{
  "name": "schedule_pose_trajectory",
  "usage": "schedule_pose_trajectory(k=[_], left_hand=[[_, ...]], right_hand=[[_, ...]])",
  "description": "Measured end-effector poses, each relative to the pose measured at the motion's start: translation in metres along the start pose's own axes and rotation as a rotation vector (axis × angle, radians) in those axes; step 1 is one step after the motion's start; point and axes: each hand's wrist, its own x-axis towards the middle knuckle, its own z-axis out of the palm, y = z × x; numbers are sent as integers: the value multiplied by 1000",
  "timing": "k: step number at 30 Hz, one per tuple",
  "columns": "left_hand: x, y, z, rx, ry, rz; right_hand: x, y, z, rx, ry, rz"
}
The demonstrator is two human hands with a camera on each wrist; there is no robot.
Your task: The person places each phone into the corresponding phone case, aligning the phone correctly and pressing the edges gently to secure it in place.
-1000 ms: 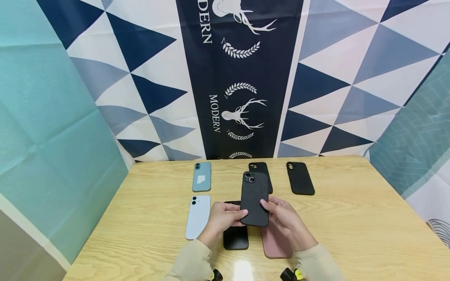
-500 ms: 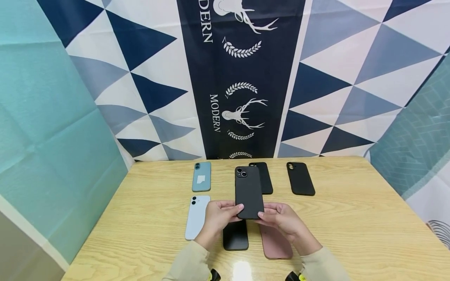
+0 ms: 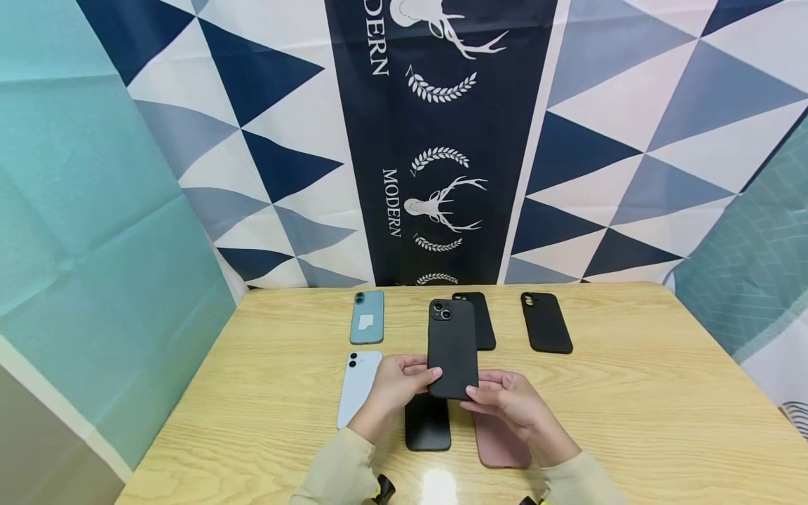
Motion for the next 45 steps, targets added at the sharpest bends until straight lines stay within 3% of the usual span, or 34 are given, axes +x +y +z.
schedule_pose_trajectory(k=[8, 13, 18, 23, 30, 33, 40, 45], left_hand=[[6, 2, -2, -48, 85, -36], [6, 1, 0, -58, 126, -56], [4, 0, 3, -86, 168, -58], [0, 1, 4, -84, 169, -48], [-8, -2, 5, -54, 22, -5], [-10, -4, 6, -40, -15, 0], [-10, -5, 6, -40, -72, -30], [-9, 1, 2, -59, -45, -40]], right_hand=[[1, 2, -2, -3, -127, 0], [1, 2, -4, 21, -159, 36], [4, -4, -7, -28, -209, 59], [9, -16, -4, -137, -63, 76], [8, -21, 7, -136, 199, 58], [5, -19, 10, -173, 271, 68], [1, -17, 10, -156, 311, 74], [0, -17, 14, -148, 298, 63]])
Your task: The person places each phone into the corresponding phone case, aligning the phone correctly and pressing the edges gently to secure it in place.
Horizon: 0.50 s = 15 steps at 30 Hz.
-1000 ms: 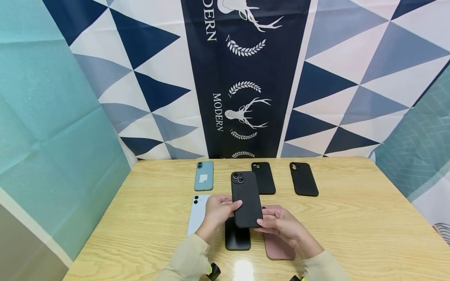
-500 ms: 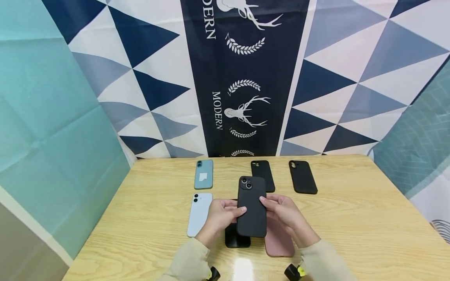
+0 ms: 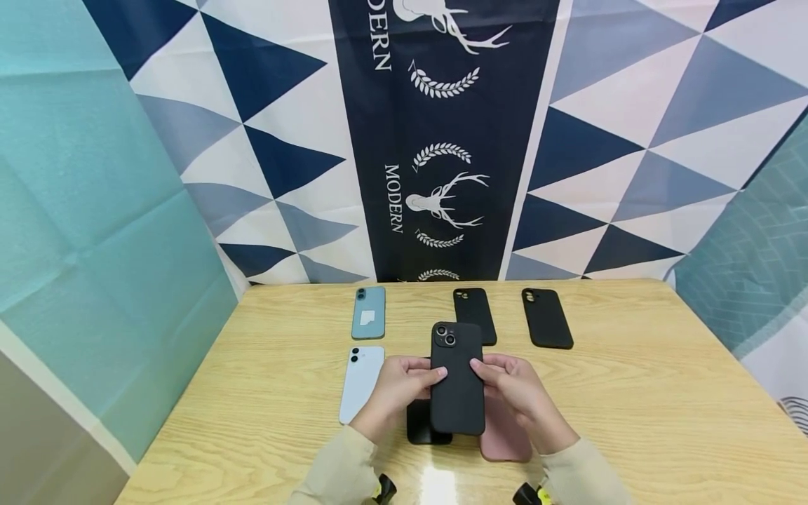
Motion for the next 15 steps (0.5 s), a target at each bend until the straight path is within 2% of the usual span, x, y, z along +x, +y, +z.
schedule_pose_trajectory(k=[7, 15], left_hand=[[3, 6, -1, -30, 102, 30], [0, 1, 2, -70, 187, 60]], right_hand=[[-2, -1, 2, 9, -83, -25], [0, -1, -2, 18, -258, -22]])
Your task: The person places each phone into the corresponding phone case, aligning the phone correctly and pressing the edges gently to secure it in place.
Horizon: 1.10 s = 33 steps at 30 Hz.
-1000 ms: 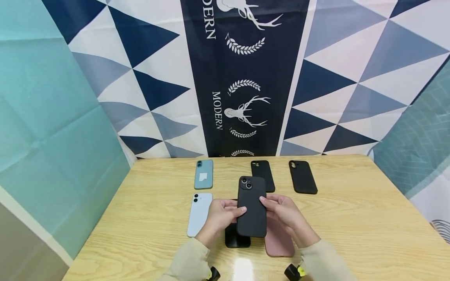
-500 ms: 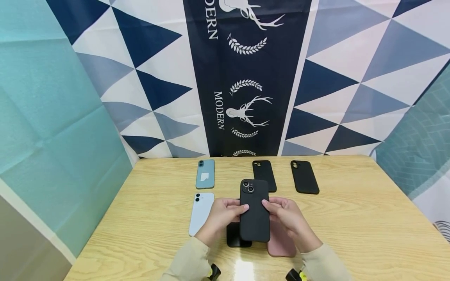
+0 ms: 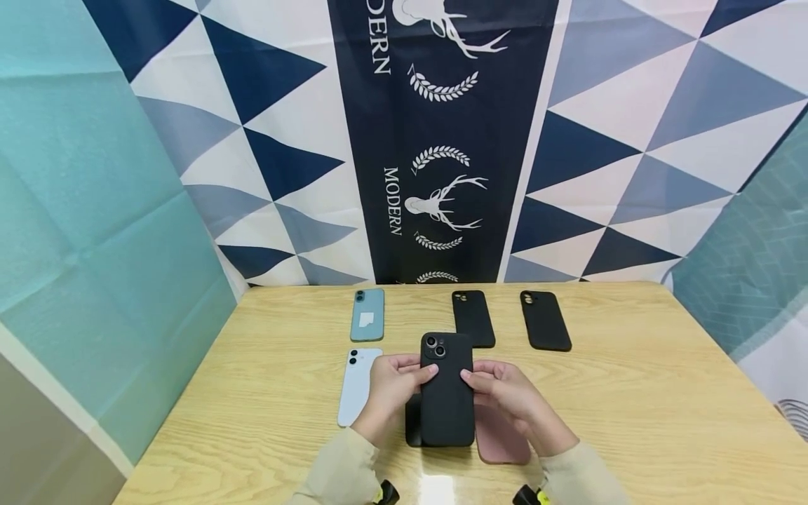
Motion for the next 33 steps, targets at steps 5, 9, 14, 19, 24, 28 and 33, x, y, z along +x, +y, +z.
schedule_pose_trajectory(k=[5, 9, 14, 19, 24, 28, 33], left_hand=[[-2, -1, -1, 24, -3, 9], [-4, -2, -1, 42, -43, 10], [-5, -3, -1, 45, -77, 10], [-5, -2, -1, 94, -88, 19], [-5, 1, -3, 83, -133, -5], [-2, 2, -4, 85, -170, -12], [2, 3, -4, 94, -126, -2]], right_hand=[[4, -9, 0, -10, 80, -16], [6, -16, 0, 0, 187, -47], [6, -17, 4, -43, 277, -57], [6, -13, 8, -20, 370, -45], [6, -15, 8, 38, 348, -28], [7, -17, 6, 88, 336, -21], [7, -16, 5, 107, 353, -23]])
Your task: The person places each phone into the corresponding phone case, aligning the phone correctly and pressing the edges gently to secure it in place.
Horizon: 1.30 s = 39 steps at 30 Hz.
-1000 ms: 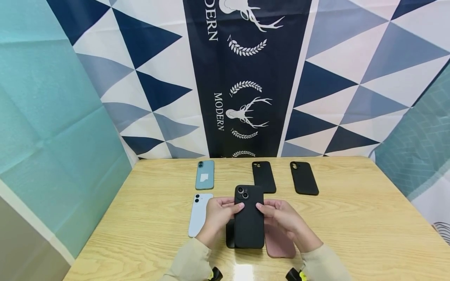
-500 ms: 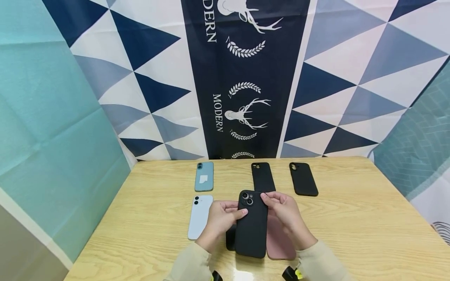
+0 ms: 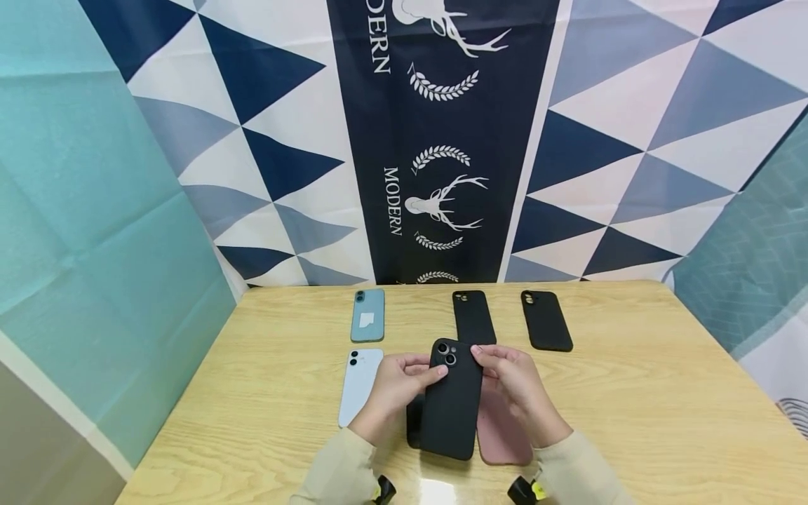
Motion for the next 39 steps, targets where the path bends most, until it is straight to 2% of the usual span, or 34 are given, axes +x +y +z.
schedule_pose_trajectory(k=[3, 7, 12, 18, 22, 25, 27, 31, 36, 39], left_hand=[[4, 2, 0, -32, 60, 21], [7, 4, 2, -32, 116, 85], [8, 5, 5, -25, 143, 127], [10, 5, 4, -74, 133, 73], [15, 4, -2, -132, 79, -17], [19, 4, -8, -208, 46, -91], [21, 5, -11, -257, 32, -117], [24, 12, -16, -302, 29, -111], [26, 22, -23, -315, 86, -67], [27, 26, -25, -333, 115, -38]], right_hand=[[0, 1, 1, -22, -1, -4], [0, 4, 2, -61, -15, -11], [0, 7, 4, -55, -6, -14], [2, 9, 3, -134, -19, -35], [3, 8, 2, -147, -55, -31], [3, 6, 3, -136, -104, -34], [3, 5, 3, -138, -132, -43], [3, 3, 4, -174, -174, -44], [2, 7, 1, -236, -308, -32], [0, 12, -1, -202, -380, -31]])
